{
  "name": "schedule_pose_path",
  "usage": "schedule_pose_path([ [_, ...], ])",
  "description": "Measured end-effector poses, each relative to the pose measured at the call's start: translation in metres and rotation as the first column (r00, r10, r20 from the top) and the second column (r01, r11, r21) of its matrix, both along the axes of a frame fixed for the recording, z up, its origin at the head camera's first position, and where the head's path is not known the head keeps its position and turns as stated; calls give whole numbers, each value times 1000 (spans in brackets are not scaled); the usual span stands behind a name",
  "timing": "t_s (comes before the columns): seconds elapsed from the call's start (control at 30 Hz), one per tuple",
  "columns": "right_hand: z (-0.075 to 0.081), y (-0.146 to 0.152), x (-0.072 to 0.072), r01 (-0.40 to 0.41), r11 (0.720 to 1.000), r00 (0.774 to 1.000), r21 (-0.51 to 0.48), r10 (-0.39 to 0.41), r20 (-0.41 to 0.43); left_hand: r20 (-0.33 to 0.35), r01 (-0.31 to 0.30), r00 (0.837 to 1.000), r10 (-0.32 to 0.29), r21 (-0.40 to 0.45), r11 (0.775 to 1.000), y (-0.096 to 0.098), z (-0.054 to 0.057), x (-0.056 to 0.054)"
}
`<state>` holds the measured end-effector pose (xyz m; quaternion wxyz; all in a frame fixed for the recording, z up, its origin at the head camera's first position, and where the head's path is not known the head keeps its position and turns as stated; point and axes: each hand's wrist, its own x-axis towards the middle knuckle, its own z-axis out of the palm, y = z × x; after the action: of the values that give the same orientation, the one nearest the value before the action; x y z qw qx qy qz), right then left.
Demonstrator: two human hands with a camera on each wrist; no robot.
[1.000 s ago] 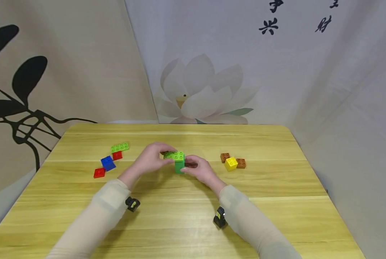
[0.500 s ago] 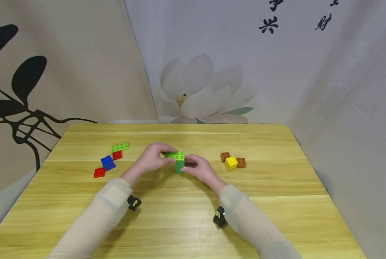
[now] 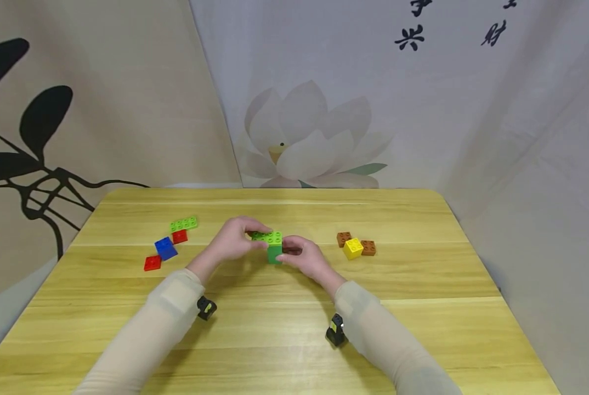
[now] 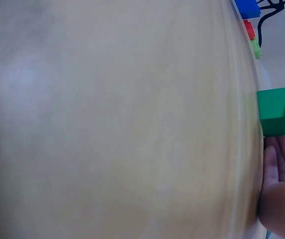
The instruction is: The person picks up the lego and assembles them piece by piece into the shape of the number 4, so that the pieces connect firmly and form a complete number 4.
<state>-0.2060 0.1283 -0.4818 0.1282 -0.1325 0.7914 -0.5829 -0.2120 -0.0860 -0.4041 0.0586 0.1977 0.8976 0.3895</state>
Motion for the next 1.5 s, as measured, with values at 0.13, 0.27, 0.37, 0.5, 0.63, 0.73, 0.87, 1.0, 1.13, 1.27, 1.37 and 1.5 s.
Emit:
schedule_pose_path([
  [0.13,0,0,-1,-8,1000,1000,-2,8,2,3,-3,1000,3,4,1000,0,0,0],
  [0.27,0,0,-1,-6,1000,1000,-4,6,1,-5,6,1000,-6,2,1000,0,3,1],
  [0.37,0,0,-2,-4,1000,1000,-1,4,7,-24,19,1000,-19,-18,1000,1,4,0],
  [0.5,8,-1,1,-8,1000,1000,8,8,18,-56,40,998,-43,-56,998,2,5,-1],
  [0.63,26,-4,10,-22,1000,1000,15,22,16,-57,49,997,-53,-69,996,1,4,-2],
  [0.73,29,-4,12,-21,1000,1000,7,20,8,-52,48,997,-52,-71,996,1,4,-2],
  [0.87,10,-2,4,-4,1000,1000,0,4,7,-46,45,998,-47,-51,998,0,1,-3],
  [1.0,0,-1,0,9,1000,1000,-6,-9,11,-42,39,998,-40,-17,999,-1,-2,-3],
  [1.13,1,-1,0,8,1000,1000,-5,-8,17,-51,42,998,-42,3,999,-1,-3,-2],
  [1.27,2,0,0,4,1000,1000,2,-4,25,-82,64,995,-64,3,998,-2,-3,0],
  [1.37,3,0,1,9,1000,1000,5,-9,25,-101,80,992,-78,22,997,-5,-3,1],
  [1.5,3,-1,1,16,1000,999,12,-16,29,-92,66,994,-55,114,991,-12,-5,3],
])
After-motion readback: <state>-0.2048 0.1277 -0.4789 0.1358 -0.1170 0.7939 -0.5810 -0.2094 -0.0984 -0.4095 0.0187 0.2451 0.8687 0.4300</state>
